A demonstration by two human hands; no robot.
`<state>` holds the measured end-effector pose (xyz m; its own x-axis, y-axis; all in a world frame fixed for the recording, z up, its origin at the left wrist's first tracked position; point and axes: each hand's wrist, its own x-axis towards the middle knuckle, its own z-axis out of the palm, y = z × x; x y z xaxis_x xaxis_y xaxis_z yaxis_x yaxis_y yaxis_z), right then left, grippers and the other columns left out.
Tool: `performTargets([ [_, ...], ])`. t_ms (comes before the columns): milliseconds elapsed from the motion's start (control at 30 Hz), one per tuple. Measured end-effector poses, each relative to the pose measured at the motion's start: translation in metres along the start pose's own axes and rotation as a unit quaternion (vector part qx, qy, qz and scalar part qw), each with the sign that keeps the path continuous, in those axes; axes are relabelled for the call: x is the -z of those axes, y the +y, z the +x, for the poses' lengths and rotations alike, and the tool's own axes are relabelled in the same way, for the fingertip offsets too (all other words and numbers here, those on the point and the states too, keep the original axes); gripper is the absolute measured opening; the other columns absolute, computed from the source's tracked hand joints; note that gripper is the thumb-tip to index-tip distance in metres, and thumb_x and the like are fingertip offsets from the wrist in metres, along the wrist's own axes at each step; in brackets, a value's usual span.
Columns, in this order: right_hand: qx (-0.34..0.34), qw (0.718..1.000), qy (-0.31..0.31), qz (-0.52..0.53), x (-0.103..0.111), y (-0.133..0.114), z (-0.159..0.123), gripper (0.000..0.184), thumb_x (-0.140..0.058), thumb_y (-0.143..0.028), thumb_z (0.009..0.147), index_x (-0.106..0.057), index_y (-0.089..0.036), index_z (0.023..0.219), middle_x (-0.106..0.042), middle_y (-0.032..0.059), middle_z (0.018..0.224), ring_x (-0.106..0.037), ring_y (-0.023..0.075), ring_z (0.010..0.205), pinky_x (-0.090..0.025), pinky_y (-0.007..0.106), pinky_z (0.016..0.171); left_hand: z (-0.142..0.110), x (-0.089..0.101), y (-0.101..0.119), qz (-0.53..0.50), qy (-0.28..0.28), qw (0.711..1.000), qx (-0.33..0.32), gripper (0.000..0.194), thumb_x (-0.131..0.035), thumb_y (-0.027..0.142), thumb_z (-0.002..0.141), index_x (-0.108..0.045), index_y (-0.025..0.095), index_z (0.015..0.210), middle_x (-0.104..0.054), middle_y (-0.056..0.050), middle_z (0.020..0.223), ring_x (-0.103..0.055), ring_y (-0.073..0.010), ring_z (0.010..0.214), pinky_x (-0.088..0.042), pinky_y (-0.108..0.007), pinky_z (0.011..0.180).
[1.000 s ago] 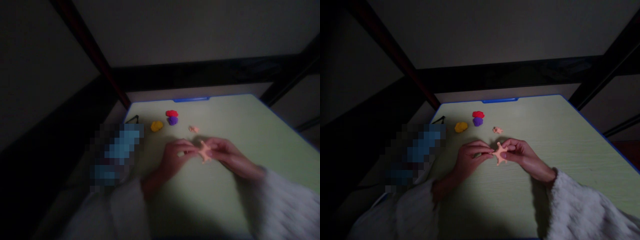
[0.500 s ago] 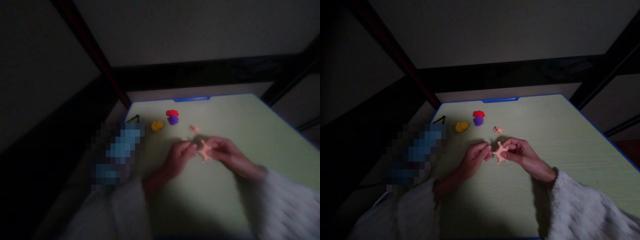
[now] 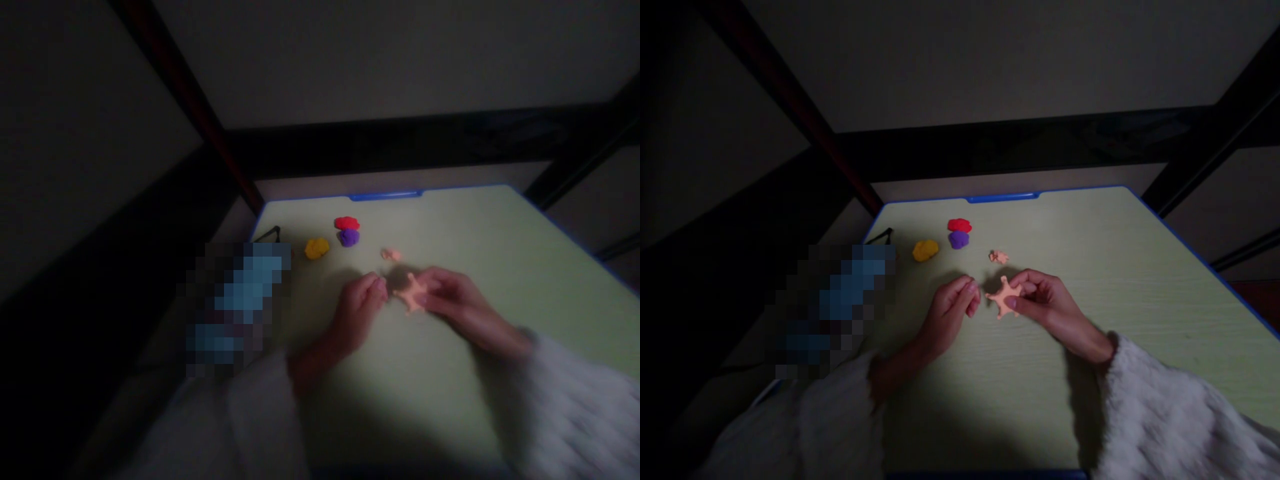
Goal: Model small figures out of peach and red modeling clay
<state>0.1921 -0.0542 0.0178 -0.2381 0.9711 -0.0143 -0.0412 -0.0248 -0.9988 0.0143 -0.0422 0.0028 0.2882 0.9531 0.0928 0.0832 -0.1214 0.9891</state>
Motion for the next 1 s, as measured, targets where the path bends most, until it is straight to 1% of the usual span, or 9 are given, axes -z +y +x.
performTargets([
  [67, -0.002, 1.0, 0.009, -0.021, 0.0, 0.0, 0.0, 0.015, -0.072, -0.024, 0.07, -0.06, -0.018, 0.076, -0.066, 0.0009, 0.072, -0.059, 0.0106, 0.064, -0.049, 0.023, 0.059, 0.0, 0.0, 0.001, 0.024, 0.005, 1.0, -0.015, 0.031, -0.038, 0.033, 0.085, -0.042, 0.017, 0.059, -0.039, 0.004, 0.053, -0.038, -0.0084, 0.052, -0.03, -0.023, 0.052],
  [167, -0.006, 0.999, -0.003, -0.033, 0.001, 0.0, 0.001, 0.016, -0.072, -0.027, 0.07, -0.06, -0.018, 0.077, -0.065, 0.0008, 0.07, -0.059, 0.0113, 0.062, -0.049, 0.024, 0.057, -0.001, 0.0, 0.002, 0.037, -0.018, 0.999, -0.02, 0.03, -0.038, 0.031, 0.085, -0.042, 0.017, 0.059, -0.041, 0.003, 0.054, -0.039, -0.0085, 0.054, -0.031, -0.023, 0.053],
  [300, -0.001, 0.999, -0.025, -0.036, 0.0, -0.001, 0.0, 0.015, -0.07, -0.027, 0.071, -0.06, -0.018, 0.077, -0.065, 0.0011, 0.071, -0.06, 0.0117, 0.064, -0.049, 0.025, 0.059, -0.002, -0.002, 0.003, 0.047, -0.034, 0.998, -0.01, 0.03, -0.038, 0.03, 0.085, -0.041, 0.017, 0.058, -0.039, 0.004, 0.053, -0.037, -0.0083, 0.053, -0.029, -0.023, 0.052],
  [500, -0.007, 0.999, -0.029, -0.029, -0.001, -0.002, -0.001, 0.014, -0.071, -0.025, 0.071, -0.061, -0.018, 0.078, -0.066, 0.0006, 0.072, -0.061, 0.012, 0.066, -0.049, 0.026, 0.061, -0.001, -0.003, 0.007, 0.048, -0.043, 0.998, 0.011, 0.029, -0.043, 0.027, 0.082, -0.035, 0.018, 0.055, -0.036, 0.005, 0.051, -0.034, -0.0076, 0.051, -0.027, -0.023, 0.05],
  [667, -0.001, 0.999, -0.033, -0.026, -0.001, -0.001, -0.001, 0.013, -0.07, -0.025, 0.071, -0.061, -0.018, 0.077, -0.066, 0.0005, 0.071, -0.06, 0.012, 0.065, -0.049, 0.026, 0.061, -0.001, -0.004, 0.01, 0.013, -0.065, 0.998, 0.02, 0.027, -0.042, 0.026, 0.083, -0.036, 0.018, 0.057, -0.037, 0.005, 0.051, -0.034, -0.0073, 0.051, -0.027, -0.023, 0.051],
  [900, -0.008, 0.999, -0.044, -0.01, -0.001, -0.002, -0.001, 0.012, -0.069, -0.024, 0.073, -0.061, -0.018, 0.078, -0.066, 0.0012, 0.072, -0.061, 0.0122, 0.066, -0.048, 0.026, 0.062, -0.001, -0.002, 0.0, -0.062, -0.115, 0.991, 0.035, 0.027, -0.041, 0.033, 0.084, -0.035, 0.019, 0.062, -0.033, 0.006, 0.053, -0.031, -0.0066, 0.049, -0.025, -0.023, 0.048],
  [1000, -0.01, 0.999, -0.037, 0.001, -0.002, -0.002, -0.001, 0.012, -0.07, -0.023, 0.072, -0.06, -0.017, 0.077, -0.065, 0.0009, 0.073, -0.06, 0.0112, 0.066, -0.047, 0.025, 0.062, -0.001, -0.002, -0.002, -0.073, -0.096, 0.991, 0.056, 0.029, -0.04, 0.037, 0.085, -0.036, 0.019, 0.064, -0.033, 0.006, 0.054, -0.031, -0.0066, 0.049, -0.024, -0.023, 0.048],
])
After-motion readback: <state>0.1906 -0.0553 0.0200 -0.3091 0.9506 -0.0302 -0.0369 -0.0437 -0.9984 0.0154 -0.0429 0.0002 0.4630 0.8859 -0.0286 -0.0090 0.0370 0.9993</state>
